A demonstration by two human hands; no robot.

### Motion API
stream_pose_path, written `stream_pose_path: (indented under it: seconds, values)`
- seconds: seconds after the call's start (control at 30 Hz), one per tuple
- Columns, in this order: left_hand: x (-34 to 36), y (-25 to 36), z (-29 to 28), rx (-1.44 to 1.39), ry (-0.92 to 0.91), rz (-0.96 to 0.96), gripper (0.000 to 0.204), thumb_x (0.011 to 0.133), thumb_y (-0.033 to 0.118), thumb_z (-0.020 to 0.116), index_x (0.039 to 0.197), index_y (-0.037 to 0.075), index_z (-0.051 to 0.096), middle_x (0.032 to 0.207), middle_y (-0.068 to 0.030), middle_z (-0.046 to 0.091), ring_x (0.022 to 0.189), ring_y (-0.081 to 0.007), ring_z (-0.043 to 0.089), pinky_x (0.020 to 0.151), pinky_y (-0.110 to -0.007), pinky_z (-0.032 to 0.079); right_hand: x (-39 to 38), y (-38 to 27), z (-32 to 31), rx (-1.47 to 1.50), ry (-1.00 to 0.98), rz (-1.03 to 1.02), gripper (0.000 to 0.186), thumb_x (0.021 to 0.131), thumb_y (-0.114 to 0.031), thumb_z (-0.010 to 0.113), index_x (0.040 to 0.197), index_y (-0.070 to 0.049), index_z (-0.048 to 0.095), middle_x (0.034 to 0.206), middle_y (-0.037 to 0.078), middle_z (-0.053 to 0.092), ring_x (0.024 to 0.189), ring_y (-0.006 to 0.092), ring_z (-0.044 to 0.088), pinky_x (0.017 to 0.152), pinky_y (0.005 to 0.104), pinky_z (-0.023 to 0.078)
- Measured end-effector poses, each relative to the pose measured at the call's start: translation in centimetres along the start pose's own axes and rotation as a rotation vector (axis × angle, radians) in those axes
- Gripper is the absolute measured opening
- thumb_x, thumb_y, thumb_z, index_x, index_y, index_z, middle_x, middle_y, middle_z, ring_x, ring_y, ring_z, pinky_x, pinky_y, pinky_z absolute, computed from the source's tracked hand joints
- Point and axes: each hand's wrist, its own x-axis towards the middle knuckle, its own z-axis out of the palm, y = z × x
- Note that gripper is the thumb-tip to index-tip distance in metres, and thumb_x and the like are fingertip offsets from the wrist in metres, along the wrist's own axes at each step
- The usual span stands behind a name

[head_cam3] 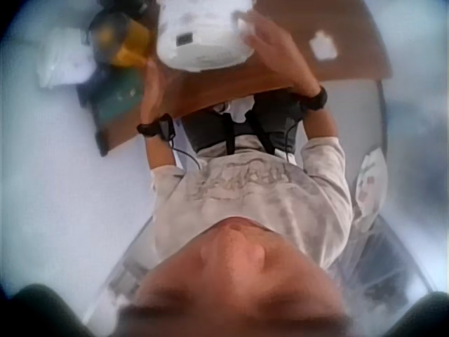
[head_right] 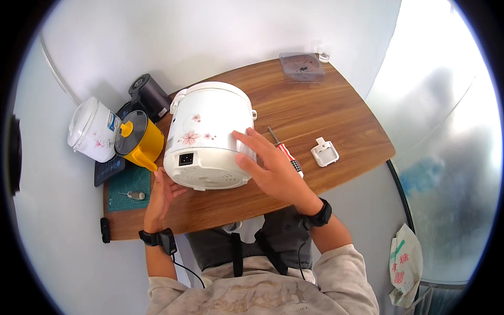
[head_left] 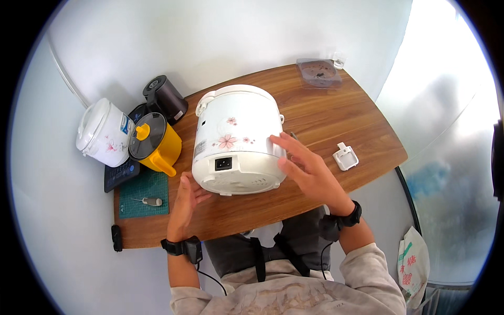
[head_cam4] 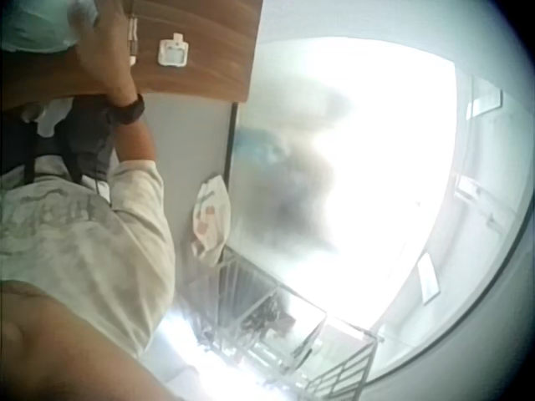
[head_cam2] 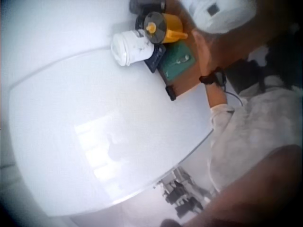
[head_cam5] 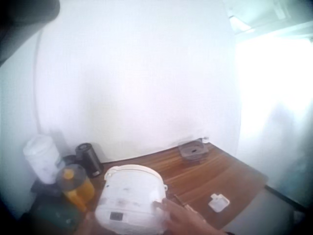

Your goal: The person uses a screwdriver to pry open the lid of a white rice cooker, removes the inner pot, and then reassembles the cooker by placing the pot back and closing the lid. They also inspect the bottom of the cooker and handle a small white plastic component.

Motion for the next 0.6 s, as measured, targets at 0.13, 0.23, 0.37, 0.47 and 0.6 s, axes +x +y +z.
stream_pose_path:
  seconds: [0.13, 0.23, 0.37, 0.47, 0.6]
  values:
    - [0.1, 1.5, -0.4, 0.065, 0.098, -0.076, 0.057, 0.111, 0.054, 0.036, 0.132, 0.004, 0.055, 0.132, -0.0169, 0.064, 0.119, -0.0268, 0.064, 0.103, -0.042, 0.051, -0.6, -1.8, 0.7, -0.136, -0.03, -0.069, 0.054, 0.104, -0.032, 0.063, 0.152, -0.011, 0.05, 0.159, 0.028, 0.04, 0.138, 0.0385, 0.053, 0.105, 0.0391, 0.047]
    - [0.7, 2.8, -0.6, 0.151, 0.231, 0.022, 0.047, 0.112, 0.044, 0.043, 0.129, 0.004, 0.06, 0.125, -0.013, 0.066, 0.115, -0.0228, 0.065, 0.1, -0.038, 0.052, -0.3, -0.8, 1.2, -0.204, 0.011, -0.2, 0.055, 0.103, -0.029, 0.064, 0.151, -0.009, 0.048, 0.156, 0.027, 0.045, 0.133, 0.0338, 0.057, 0.098, 0.0376, 0.052]
    - [1.8, 4.0, -2.0, 0.401, 0.213, 0.299, 0.046, 0.111, 0.043, 0.045, 0.133, 0.005, 0.06, 0.126, -0.0071, 0.066, 0.115, -0.0195, 0.063, 0.095, -0.035, 0.053, 1.5, 1.9, 0.8, 0.165, 0.07, 0.014, 0.056, 0.103, -0.032, 0.064, 0.148, -0.005, 0.046, 0.144, 0.022, 0.053, 0.126, 0.0284, 0.061, 0.091, 0.0362, 0.055]
    - [2.2, 5.9, -0.9, 0.393, 0.204, 0.232, 0.05, 0.111, 0.046, 0.043, 0.133, 0.005, 0.06, 0.125, -0.0063, 0.065, 0.116, -0.0176, 0.061, 0.095, -0.031, 0.051, 2.9, 3.2, -0.4, 0.224, 0.112, 0.275, 0.062, 0.106, -0.042, 0.057, 0.15, -0.001, 0.042, 0.139, 0.019, 0.056, 0.123, 0.0263, 0.061, 0.093, 0.0376, 0.055]
    - [3.4, 8.2, 1.3, 0.543, 0.146, 0.139, 0.057, 0.111, 0.05, 0.039, 0.132, 0.002, 0.061, 0.125, -0.0084, 0.065, 0.113, -0.0161, 0.061, 0.096, -0.027, 0.048, 3.7, 4.0, 0.0, 0.413, 0.078, 0.389, 0.067, 0.108, -0.047, 0.052, 0.154, -0.002, 0.034, 0.138, 0.018, 0.057, 0.119, 0.0251, 0.062, 0.092, 0.0363, 0.056]
